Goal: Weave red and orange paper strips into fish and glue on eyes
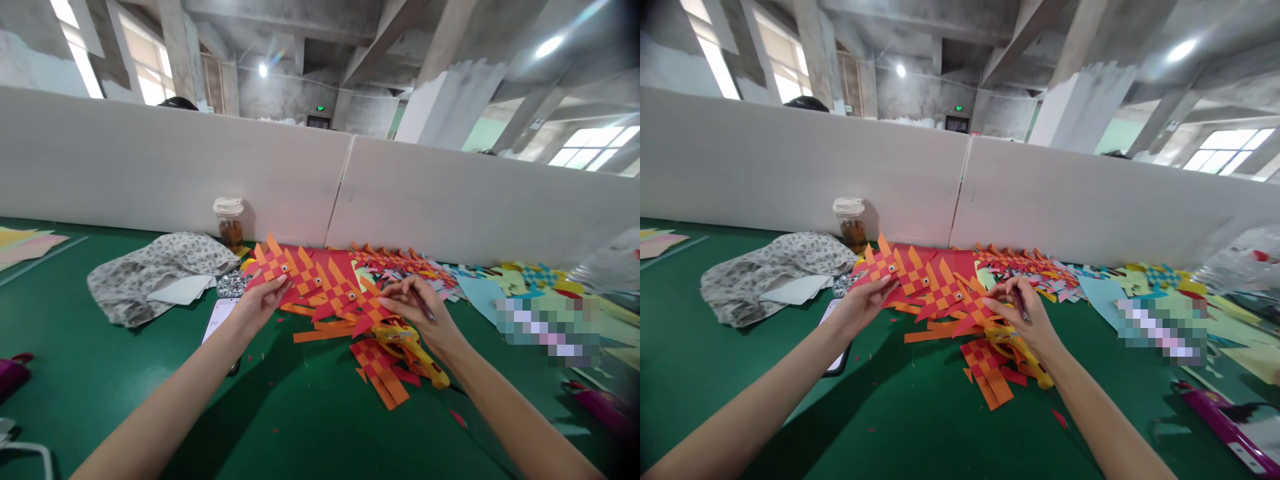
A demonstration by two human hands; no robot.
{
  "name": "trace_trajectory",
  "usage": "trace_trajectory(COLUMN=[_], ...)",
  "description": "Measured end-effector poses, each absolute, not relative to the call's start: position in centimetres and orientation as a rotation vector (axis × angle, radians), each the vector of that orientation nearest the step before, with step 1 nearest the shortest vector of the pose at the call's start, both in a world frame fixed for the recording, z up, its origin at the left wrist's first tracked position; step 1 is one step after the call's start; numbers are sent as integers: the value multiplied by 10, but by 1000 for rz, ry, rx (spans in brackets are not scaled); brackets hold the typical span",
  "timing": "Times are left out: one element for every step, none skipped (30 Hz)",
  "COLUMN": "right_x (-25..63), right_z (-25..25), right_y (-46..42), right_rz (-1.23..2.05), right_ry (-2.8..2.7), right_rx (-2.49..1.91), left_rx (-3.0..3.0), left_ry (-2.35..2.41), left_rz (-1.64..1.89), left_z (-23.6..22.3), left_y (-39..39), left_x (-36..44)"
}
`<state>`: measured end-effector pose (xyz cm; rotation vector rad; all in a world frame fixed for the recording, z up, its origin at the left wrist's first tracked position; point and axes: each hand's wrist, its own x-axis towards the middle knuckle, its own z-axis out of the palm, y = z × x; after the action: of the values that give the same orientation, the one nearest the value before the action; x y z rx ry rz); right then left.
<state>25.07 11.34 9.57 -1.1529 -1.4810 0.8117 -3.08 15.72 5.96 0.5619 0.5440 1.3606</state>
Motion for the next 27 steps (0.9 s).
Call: trace_trajectory(right_x=[251, 251, 252, 252, 252, 251, 250, 249, 248, 247, 245, 244, 243, 243, 242, 243, 243, 243, 244, 245, 246, 246, 246, 247, 247, 247, 246], right_z=[93, 91, 89, 88, 87, 86, 86, 87, 87, 89, 90, 91, 92, 92, 91, 90, 88, 86, 83, 81, 79, 77, 76, 75, 74, 74, 74], right_y=[116, 118, 120, 122, 123, 124, 124, 124, 123, 122, 121, 120, 119, 119, 119, 119, 119, 120, 120, 121, 121, 121, 121, 121, 121, 121, 120], right_rz=[801, 809, 825, 842, 861, 881, 904, 931, 959, 988, 1019, 1052, 1091, 1133, 1173, 1209, 1237, 1256, 1268, 1274, 1280, 1284, 1286, 1288, 1291, 1292, 1293], right_ry=[-1503, -1514, -1510, -1493, -1475, -1456, -1437, -1419, -1401, -1381, -1356, -1323, -1277, -1226, -1175, -1133, -1103, -1087, -1081, -1079, -1074, -1068, -1065, -1063, -1065, -1070, -1077], right_rx=[-1130, -1106, -1087, -1070, -1060, -1056, -1057, -1064, -1073, -1081, -1087, -1088, -1089, -1094, -1102, -1114, -1128, -1141, -1150, -1155, -1160, -1164, -1167, -1169, -1171, -1172, -1174], left_rx=[543, 511, 467, 418, 374, 341, 317, 308, 312, 322, 331, 335, 334, 327, 317, 309, 308, 311, 316, 324, 336, 351, 368, 387, 406, 422, 435], left_ry=[502, 459, 424, 401, 393, 395, 409, 425, 444, 469, 501, 531, 552, 565, 574, 576, 573, 568, 564, 562, 562, 565, 572, 583, 594, 607, 617], left_rz=[1352, 1349, 1348, 1351, 1357, 1359, 1358, 1357, 1361, 1367, 1373, 1386, 1406, 1432, 1456, 1478, 1496, 1507, 1513, 1514, 1514, 1517, 1523, 1532, 1540, 1551, 1562], left_z=[58, 58, 58, 59, 60, 61, 63, 64, 65, 66, 66, 67, 67, 68, 68, 68, 68, 69, 69, 69, 68, 68, 67, 66, 65, 63, 62], left_y=[158, 157, 157, 156, 155, 154, 153, 153, 153, 154, 155, 155, 156, 157, 157, 157, 158, 158, 158, 158, 158, 158, 158, 158, 158, 157, 157], left_x=[-33, -35, -38, -41, -43, -46, -48, -49, -50, -50, -49, -48, -47, -45, -43, -42, -41, -40, -39, -39, -38, -38, -38, -38, -37, -37, -36])
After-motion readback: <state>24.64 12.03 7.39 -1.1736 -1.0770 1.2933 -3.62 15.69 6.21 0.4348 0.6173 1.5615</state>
